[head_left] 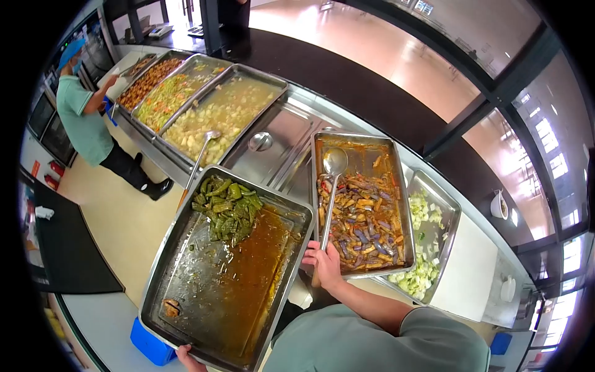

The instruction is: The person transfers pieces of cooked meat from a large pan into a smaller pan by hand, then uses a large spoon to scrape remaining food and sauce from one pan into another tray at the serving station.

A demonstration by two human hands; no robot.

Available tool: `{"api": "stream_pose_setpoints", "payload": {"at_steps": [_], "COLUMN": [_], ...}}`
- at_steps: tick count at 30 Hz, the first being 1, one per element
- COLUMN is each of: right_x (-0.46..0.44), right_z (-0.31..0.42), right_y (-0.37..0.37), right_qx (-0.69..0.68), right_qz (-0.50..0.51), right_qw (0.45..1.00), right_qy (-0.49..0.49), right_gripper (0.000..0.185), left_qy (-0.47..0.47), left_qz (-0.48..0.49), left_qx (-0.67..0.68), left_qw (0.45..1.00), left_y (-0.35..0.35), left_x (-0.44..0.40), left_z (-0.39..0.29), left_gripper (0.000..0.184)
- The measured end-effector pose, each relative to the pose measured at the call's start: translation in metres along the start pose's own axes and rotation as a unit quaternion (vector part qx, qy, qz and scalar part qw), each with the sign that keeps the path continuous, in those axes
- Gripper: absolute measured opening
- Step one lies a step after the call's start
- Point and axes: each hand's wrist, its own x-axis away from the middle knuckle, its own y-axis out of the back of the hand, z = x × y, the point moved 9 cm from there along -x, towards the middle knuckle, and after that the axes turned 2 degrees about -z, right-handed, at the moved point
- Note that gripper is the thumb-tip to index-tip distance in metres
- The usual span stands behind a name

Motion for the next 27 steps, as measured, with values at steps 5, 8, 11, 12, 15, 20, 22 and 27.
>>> {"api": "stream_pose_setpoints", "payload": {"at_steps": [5, 8, 11, 12, 15, 20, 22, 27], "right_x": [-0.034, -0.072, -0.089, -0.084, -0.072, -0.063, -0.069, -0.084], "right_z": [0.055, 0.084, 0.106, 0.118, 0.141, 0.178, 0.19, 0.232], "right_y": [0.011, 0.032, 0.063, 0.072, 0.113, 0.16, 0.171, 0.179], "right_qx": [-0.084, -0.112, -0.07, -0.046, 0.024, 0.201, 0.261, 0.409], "right_qz": [-0.025, -0.043, -0.059, -0.046, -0.018, -0.006, -0.007, -0.076], "right_qw": [0.995, 0.99, 0.994, 0.998, 0.999, 0.98, 0.965, 0.903], "right_qy": [0.045, 0.071, 0.051, 0.017, -0.012, -0.012, 0.002, 0.109], "right_gripper": [0.025, 0.025, 0.021, 0.017, 0.01, 0.007, 0.008, 0.028], "left_qy": [-0.005, -0.066, -0.138, -0.172, -0.182, -0.224, -0.248, -0.327], "left_qz": [0.076, 0.109, 0.105, 0.146, 0.162, 0.262, 0.285, 0.314], "left_qx": [0.057, 0.007, 0.014, 0.0, 0.02, -0.038, -0.067, -0.122], "left_qw": [0.995, 0.992, 0.985, 0.974, 0.97, 0.938, 0.924, 0.883], "left_y": [-0.088, -0.177, -0.23, -0.254, -0.338, -0.427, -0.461, -0.524], "left_x": [0.023, 0.037, 0.003, 0.001, 0.052, 0.077, 0.094, 0.109], "left_z": [-0.053, -0.11, -0.124, -0.136, -0.165, -0.19, -0.199, -0.224], "left_gripper": [0.029, 0.024, 0.017, 0.015, 0.022, 0.027, 0.021, 0.009]}}
